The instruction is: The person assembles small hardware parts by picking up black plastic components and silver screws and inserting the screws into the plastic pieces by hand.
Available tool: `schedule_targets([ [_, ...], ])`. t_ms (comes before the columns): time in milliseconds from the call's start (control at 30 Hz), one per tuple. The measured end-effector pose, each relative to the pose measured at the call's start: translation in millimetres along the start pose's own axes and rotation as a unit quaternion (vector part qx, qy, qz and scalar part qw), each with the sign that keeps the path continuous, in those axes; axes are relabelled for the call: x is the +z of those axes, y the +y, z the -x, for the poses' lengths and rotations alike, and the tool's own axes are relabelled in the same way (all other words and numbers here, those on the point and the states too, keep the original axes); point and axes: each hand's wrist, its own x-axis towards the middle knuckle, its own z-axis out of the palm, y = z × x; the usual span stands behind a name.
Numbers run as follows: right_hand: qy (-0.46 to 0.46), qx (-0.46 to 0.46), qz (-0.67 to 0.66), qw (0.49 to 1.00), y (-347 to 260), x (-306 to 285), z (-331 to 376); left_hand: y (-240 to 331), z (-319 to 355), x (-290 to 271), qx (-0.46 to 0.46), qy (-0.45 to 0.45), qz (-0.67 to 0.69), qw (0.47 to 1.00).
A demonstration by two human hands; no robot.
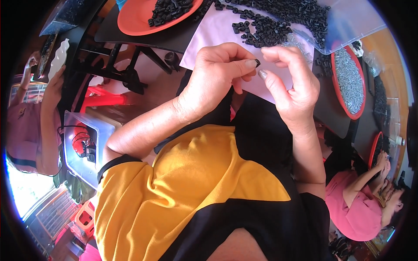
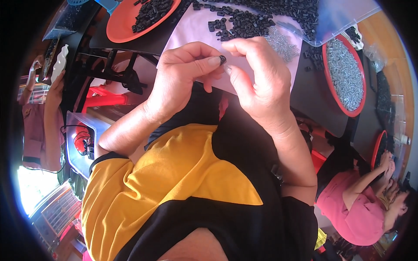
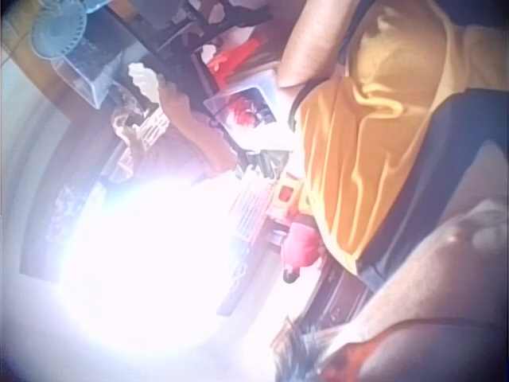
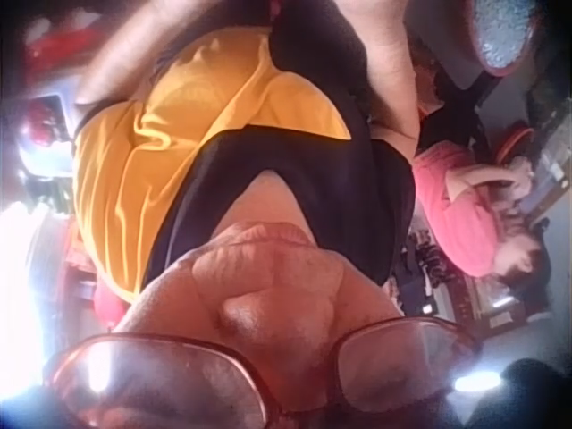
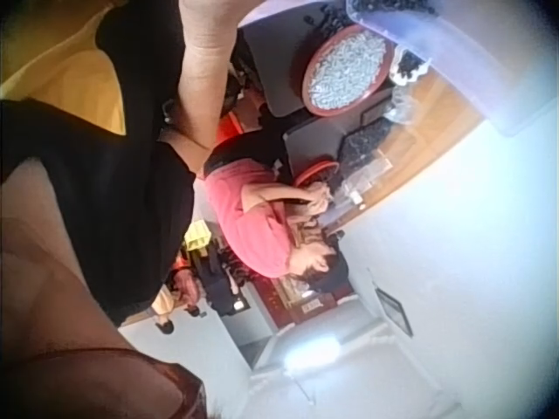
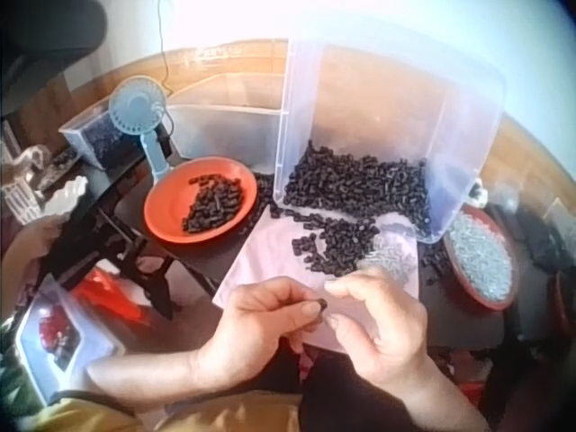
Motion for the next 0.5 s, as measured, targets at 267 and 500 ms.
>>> schedule_targets([
  [267,0.053,0.014,-0.004,0.999,1.7,8.9,5.9,5.5,1.6,5.4,-0.042,-0.017,0.068,0.997],
  [500,-0.007,-0.013,0.030,0.999,4.5,6.4,-9.2,4.3,-5.0,-9.7,-0.003,-0.024,0.055,0.998],
])
